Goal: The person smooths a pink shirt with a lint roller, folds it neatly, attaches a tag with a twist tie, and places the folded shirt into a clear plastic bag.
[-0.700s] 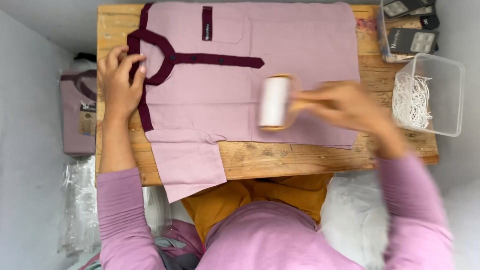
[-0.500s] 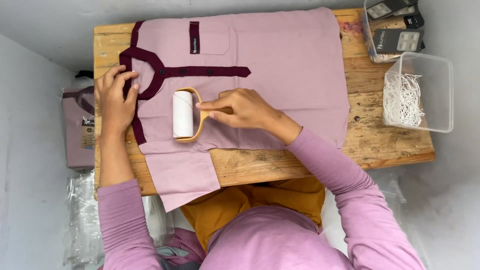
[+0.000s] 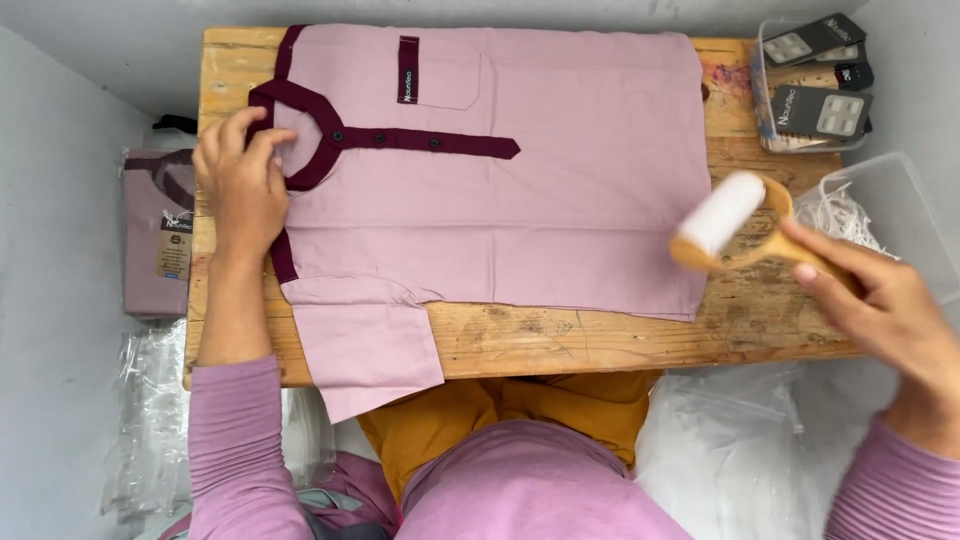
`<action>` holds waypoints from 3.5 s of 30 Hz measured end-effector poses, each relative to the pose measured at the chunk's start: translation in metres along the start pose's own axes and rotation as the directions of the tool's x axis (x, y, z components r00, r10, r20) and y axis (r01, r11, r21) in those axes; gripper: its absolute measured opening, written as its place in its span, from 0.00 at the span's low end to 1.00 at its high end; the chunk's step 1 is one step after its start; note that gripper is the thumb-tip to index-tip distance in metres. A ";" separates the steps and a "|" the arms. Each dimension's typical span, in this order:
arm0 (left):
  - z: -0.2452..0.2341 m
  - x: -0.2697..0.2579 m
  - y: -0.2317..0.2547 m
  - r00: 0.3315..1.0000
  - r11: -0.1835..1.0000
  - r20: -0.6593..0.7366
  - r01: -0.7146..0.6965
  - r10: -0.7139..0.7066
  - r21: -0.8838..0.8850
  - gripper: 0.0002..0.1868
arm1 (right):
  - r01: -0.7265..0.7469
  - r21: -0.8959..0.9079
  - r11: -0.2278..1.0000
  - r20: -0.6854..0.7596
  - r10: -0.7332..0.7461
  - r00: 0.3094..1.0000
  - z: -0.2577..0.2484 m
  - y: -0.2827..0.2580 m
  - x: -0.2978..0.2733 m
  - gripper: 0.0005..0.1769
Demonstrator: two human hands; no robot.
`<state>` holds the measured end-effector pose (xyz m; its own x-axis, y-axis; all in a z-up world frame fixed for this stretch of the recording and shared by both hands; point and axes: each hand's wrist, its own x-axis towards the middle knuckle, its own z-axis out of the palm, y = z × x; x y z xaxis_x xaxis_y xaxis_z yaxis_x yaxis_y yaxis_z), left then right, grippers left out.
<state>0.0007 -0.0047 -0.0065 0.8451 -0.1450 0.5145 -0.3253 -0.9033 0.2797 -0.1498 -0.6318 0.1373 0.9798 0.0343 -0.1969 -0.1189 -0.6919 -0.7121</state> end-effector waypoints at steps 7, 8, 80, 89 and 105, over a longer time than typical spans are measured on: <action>-0.012 0.015 0.034 0.889 0.982 0.434 0.185 -0.149 -0.041 0.35 | 0.253 -0.431 0.866 -0.026 -0.292 0.956 0.136 -0.079 0.107 0.27; -0.010 0.013 0.031 0.889 0.989 0.442 0.147 -0.118 -0.031 0.35 | 0.246 -0.515 0.821 -0.115 -0.350 0.930 0.152 -0.077 0.131 0.25; -0.139 -0.100 0.120 0.594 0.833 0.650 0.541 -0.474 0.113 0.30 | 0.015 -0.516 0.856 -0.428 -0.273 0.861 0.117 0.081 -0.054 0.17; -0.038 0.023 0.016 0.825 0.889 0.364 0.458 -0.433 0.018 0.21 | -0.072 -0.262 0.962 -0.459 -0.059 0.886 0.079 0.054 0.162 0.17; -0.022 0.204 -0.056 0.771 0.502 0.469 0.636 -0.430 -0.586 0.12 | 0.092 -0.670 0.736 -0.605 -0.614 0.507 -0.024 0.056 0.306 0.11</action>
